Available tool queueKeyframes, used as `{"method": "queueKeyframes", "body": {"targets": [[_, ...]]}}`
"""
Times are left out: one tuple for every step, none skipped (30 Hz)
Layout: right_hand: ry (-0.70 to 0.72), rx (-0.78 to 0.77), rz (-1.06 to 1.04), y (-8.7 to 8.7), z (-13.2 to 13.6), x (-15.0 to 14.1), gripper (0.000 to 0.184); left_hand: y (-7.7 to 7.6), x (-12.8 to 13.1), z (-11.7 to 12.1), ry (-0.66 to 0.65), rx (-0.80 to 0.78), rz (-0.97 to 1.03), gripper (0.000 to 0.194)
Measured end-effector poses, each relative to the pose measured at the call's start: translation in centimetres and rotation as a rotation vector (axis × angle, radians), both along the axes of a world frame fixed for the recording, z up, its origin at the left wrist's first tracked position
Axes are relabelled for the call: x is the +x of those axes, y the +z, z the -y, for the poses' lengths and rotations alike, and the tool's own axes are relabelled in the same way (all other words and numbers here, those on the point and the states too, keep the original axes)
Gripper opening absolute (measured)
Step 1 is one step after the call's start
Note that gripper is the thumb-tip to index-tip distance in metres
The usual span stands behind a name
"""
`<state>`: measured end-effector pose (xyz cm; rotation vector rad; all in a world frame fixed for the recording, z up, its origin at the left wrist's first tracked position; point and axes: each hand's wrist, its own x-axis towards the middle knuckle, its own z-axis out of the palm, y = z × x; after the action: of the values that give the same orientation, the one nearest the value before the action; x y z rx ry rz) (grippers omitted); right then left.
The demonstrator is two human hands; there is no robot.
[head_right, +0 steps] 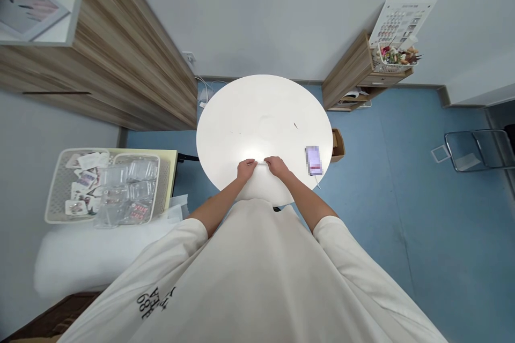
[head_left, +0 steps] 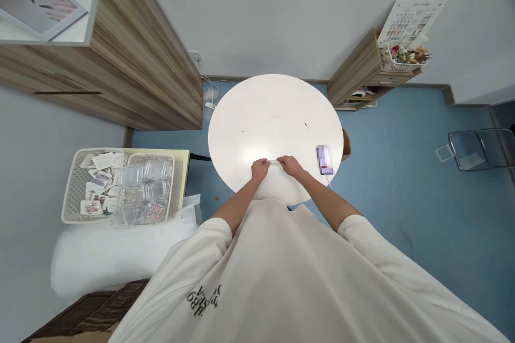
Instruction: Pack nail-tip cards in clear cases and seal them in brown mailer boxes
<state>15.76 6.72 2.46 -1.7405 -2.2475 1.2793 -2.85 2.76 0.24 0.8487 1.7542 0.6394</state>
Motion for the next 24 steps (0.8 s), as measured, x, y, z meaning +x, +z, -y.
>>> {"method": "queueKeyframes", "body": {"targets": [[0.005,-0.003,-0.009,0.01,-0.09,0.07,0.028,0.02,-0.03,-0.01,-0.002,-0.002,0.003,0.021],[0.005,-0.007,-0.018,0.04,-0.16,0.13,0.027,0.05,-0.05,-0.01,-0.005,-0.003,0.005,0.022],[0.001,-0.011,-0.027,0.10,-0.21,0.19,0.025,0.09,-0.06,-0.01,-0.006,-0.004,0.005,0.022],[-0.002,-0.014,-0.031,0.18,-0.24,0.25,0.025,0.14,-0.05,0.00,-0.008,-0.005,0.004,0.022],[0.003,-0.016,-0.030,0.27,-0.26,0.30,0.024,0.20,-0.04,0.02,-0.008,-0.004,0.002,0.022],[0.017,-0.016,-0.023,0.35,-0.25,0.34,0.025,0.27,-0.02,0.05,-0.009,-0.004,-0.002,0.022],[0.040,-0.012,-0.008,0.41,-0.24,0.39,0.026,0.35,0.01,0.08,-0.011,-0.005,-0.007,0.023],[0.073,-0.005,0.009,0.43,-0.22,0.43,0.028,0.41,0.02,0.11,-0.013,-0.008,-0.012,0.023],[0.110,0.006,0.029,0.41,-0.19,0.48,0.030,0.46,0.03,0.14,-0.014,-0.010,-0.016,0.023],[0.148,0.018,0.048,0.34,-0.15,0.52,0.033,0.49,0.02,0.16,-0.016,-0.012,-0.019,0.023],[0.182,0.032,0.068,0.24,-0.11,0.56,0.035,0.51,0.00,0.16,-0.017,-0.014,-0.022,0.023],[0.213,0.046,0.090,0.12,-0.07,0.60,0.037,0.51,-0.04,0.16,-0.018,-0.017,-0.021,0.024],[0.241,0.057,0.114,-0.01,-0.02,0.64,0.039,0.51,-0.08,0.15,-0.016,-0.023,-0.019,0.024],[0.265,0.064,0.138,-0.12,0.02,0.67,0.040,0.52,-0.13,0.12,-0.014,-0.030,-0.015,0.024],[0.285,0.068,0.158,-0.21,0.07,0.68,0.041,0.53,-0.18,0.09,-0.012,-0.038,-0.011,0.024],[0.302,0.069,0.172,-0.25,0.10,0.69,0.041,0.56,-0.21,0.05,-0.009,-0.044,-0.008,0.025],[0.316,0.068,0.184,-0.25,0.13,0.68,0.041,0.60,-0.24,-0.01,-0.007,-0.047,-0.006,0.025],[0.327,0.067,0.193,-0.22,0.14,0.65,0.040,0.66,-0.25,-0.06,-0.004,-0.047,-0.005,0.026],[0.335,0.066,0.202,-0.15,0.15,0.60,0.040,0.71,-0.25,-0.13,-0.003,-0.045,-0.004,0.026],[0.339,0.065,0.213,-0.06,0.15,0.54,0.041,0.75,-0.24,-0.20,0.001,-0.042,-0.001,0.025],[0.342,0.065,0.223,0.03,0.14,0.46,0.041,0.76,-0.22,-0.27,0.006,-0.041,0.003,0.025],[0.345,0.066,0.232,0.10,0.15,0.37,0.042,0.73,-0.20,-0.34,0.012,-0.043,0.008,0.024],[0.346,0.070,0.239,0.16,0.17,0.29,0.042,0.64,-0.19,-0.41,0.018,-0.046,0.015,0.024],[0.346,0.073,0.244,0.20,0.22,0.21,0.043,0.49,-0.18,-0.46,0.026,-0.051,0.022,0.025]]}}
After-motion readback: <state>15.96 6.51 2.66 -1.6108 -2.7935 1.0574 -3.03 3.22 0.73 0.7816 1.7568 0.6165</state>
